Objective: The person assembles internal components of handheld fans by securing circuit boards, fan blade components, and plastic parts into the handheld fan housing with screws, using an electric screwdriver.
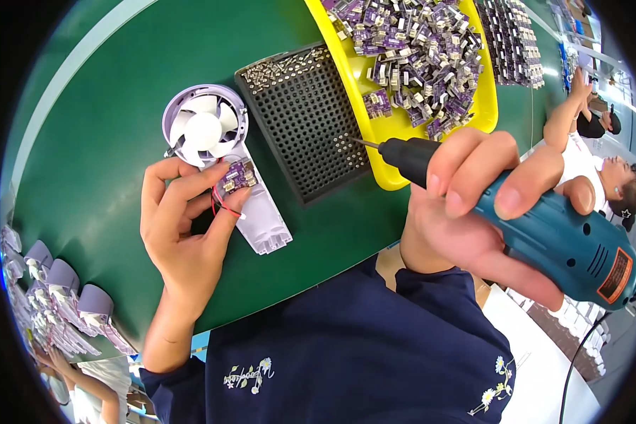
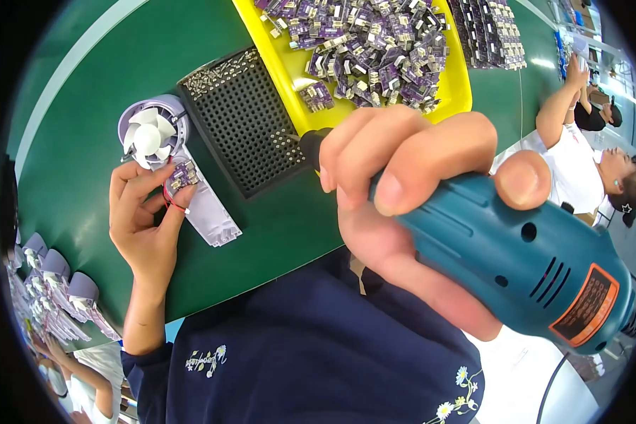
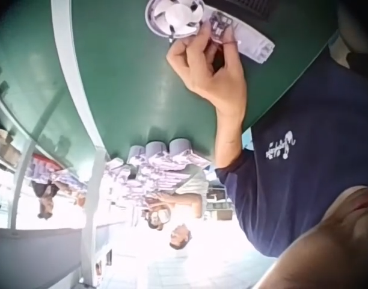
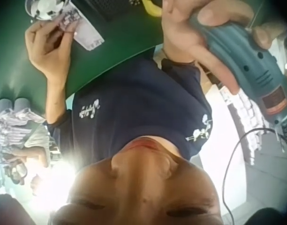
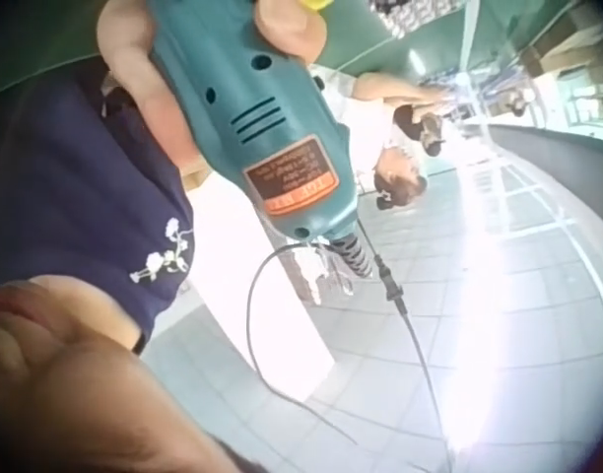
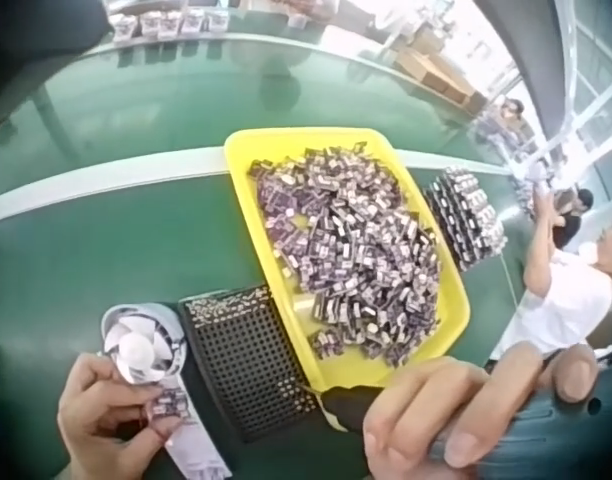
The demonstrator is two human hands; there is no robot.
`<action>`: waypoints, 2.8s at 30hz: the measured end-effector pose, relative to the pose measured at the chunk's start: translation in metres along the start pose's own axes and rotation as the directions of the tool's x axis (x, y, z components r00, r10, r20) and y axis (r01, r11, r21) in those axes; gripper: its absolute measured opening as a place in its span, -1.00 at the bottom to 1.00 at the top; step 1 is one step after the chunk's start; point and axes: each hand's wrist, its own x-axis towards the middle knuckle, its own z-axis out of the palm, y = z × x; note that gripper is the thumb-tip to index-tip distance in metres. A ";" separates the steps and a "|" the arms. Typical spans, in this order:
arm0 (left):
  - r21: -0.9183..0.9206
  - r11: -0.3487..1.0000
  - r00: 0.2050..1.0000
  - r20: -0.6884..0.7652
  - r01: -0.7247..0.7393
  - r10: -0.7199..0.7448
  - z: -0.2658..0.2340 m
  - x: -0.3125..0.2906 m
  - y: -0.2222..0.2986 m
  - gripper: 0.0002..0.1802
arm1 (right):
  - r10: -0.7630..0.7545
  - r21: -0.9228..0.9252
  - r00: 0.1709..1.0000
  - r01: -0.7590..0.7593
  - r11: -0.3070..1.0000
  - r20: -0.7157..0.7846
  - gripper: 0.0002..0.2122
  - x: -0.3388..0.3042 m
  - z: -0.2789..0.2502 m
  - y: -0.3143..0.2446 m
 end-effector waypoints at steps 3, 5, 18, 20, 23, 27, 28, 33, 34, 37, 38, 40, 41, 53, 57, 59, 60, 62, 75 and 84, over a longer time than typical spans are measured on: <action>-0.015 1.000 1.000 0.004 -0.006 0.006 0.003 0.002 0.000 -0.67 | 0.069 -0.098 0.997 -0.066 0.993 0.024 -0.17 0.002 -0.001 -0.003; -0.001 1.000 1.000 -0.006 -0.010 0.010 0.001 0.000 0.000 -0.67 | 0.070 -0.097 0.997 -0.068 0.993 0.017 -0.17 0.001 0.000 -0.001; 0.016 1.000 1.000 -0.010 -0.020 0.020 0.000 0.000 0.001 -0.67 | 0.056 -0.017 0.983 -0.054 0.998 0.172 -0.16 0.000 -0.009 0.008; 0.008 1.000 1.000 -0.016 -0.003 0.003 0.002 0.000 0.001 -0.67 | 0.101 -0.039 0.982 -0.096 0.995 0.158 -0.16 -0.003 -0.012 0.007; 0.003 1.000 1.000 -0.013 -0.006 0.006 0.002 0.002 0.002 -0.67 | 0.118 -0.025 0.965 -0.115 0.993 0.233 -0.16 0.004 -0.012 0.010; 0.006 1.000 0.999 -0.029 -0.013 0.013 0.001 0.002 0.003 -0.67 | -0.010 -0.036 0.996 0.013 0.999 0.086 -0.18 -0.007 0.003 0.019; 0.012 1.000 1.000 -0.021 -0.010 0.011 0.001 0.002 0.003 -0.67 | -0.013 -0.035 0.996 0.016 0.999 0.092 -0.18 -0.007 0.004 0.019; 0.014 1.000 0.999 -0.031 -0.014 0.014 0.001 0.003 0.005 -0.66 | 0.007 -0.010 1.000 -0.007 1.000 0.022 -0.21 -0.008 0.001 0.024; 0.019 1.000 0.999 -0.027 -0.019 0.019 0.001 0.003 0.005 -0.66 | -0.049 0.111 0.996 0.057 0.992 -0.073 -0.13 -0.011 0.003 0.027; 0.016 1.000 0.999 -0.030 -0.022 0.022 0.000 0.004 0.005 -0.67 | -0.091 0.105 0.995 0.094 0.990 -0.032 -0.13 -0.011 0.005 0.031; 0.008 1.000 0.999 -0.035 -0.020 0.020 0.000 0.004 0.005 -0.67 | -0.090 0.111 0.995 0.093 0.989 -0.030 -0.13 -0.011 0.006 0.031; 0.016 1.000 0.999 -0.039 -0.027 0.027 0.001 0.003 0.004 -0.67 | -0.079 0.060 0.997 0.080 0.995 -0.018 -0.12 -0.012 0.010 0.028; 0.021 0.999 0.999 -0.036 -0.036 0.037 0.001 0.003 0.004 -0.67 | -0.081 0.064 0.997 0.082 0.995 -0.017 -0.12 -0.011 0.010 0.025; -0.013 0.998 0.996 -0.075 -0.054 0.052 0.001 0.003 -0.001 -0.71 | -0.189 0.005 0.982 0.189 0.982 0.004 -0.31 0.001 0.081 0.005; -0.002 0.998 0.995 -0.076 -0.060 0.059 -0.001 0.000 -0.004 -0.71 | -0.195 0.013 0.977 0.195 0.981 0.083 -0.28 -0.007 0.095 0.021; -0.010 0.998 0.995 -0.071 -0.068 0.067 0.000 0.002 -0.004 -0.70 | -0.158 -0.002 0.983 0.159 0.987 0.090 -0.27 -0.004 0.096 0.021; -0.013 0.996 0.994 -0.072 -0.088 0.087 0.000 0.004 -0.003 -0.70 | -0.129 -0.001 0.988 0.130 0.992 0.083 -0.25 -0.002 0.096 0.020; -0.005 0.995 0.992 -0.079 -0.102 0.101 0.000 0.004 -0.005 -0.70 | -0.115 -0.002 0.989 0.115 0.993 0.089 -0.23 -0.003 0.096 0.022; -0.006 0.996 0.993 -0.074 -0.089 0.088 0.000 0.001 -0.007 -0.71 | -0.122 -0.046 0.990 0.125 0.991 0.067 -0.18 -0.007 0.100 0.029; -0.011 0.996 0.993 -0.088 -0.085 0.084 0.000 0.000 -0.007 -0.72 | 0.005 -0.037 0.962 0.005 0.999 0.274 -0.21 -0.002 0.095 0.027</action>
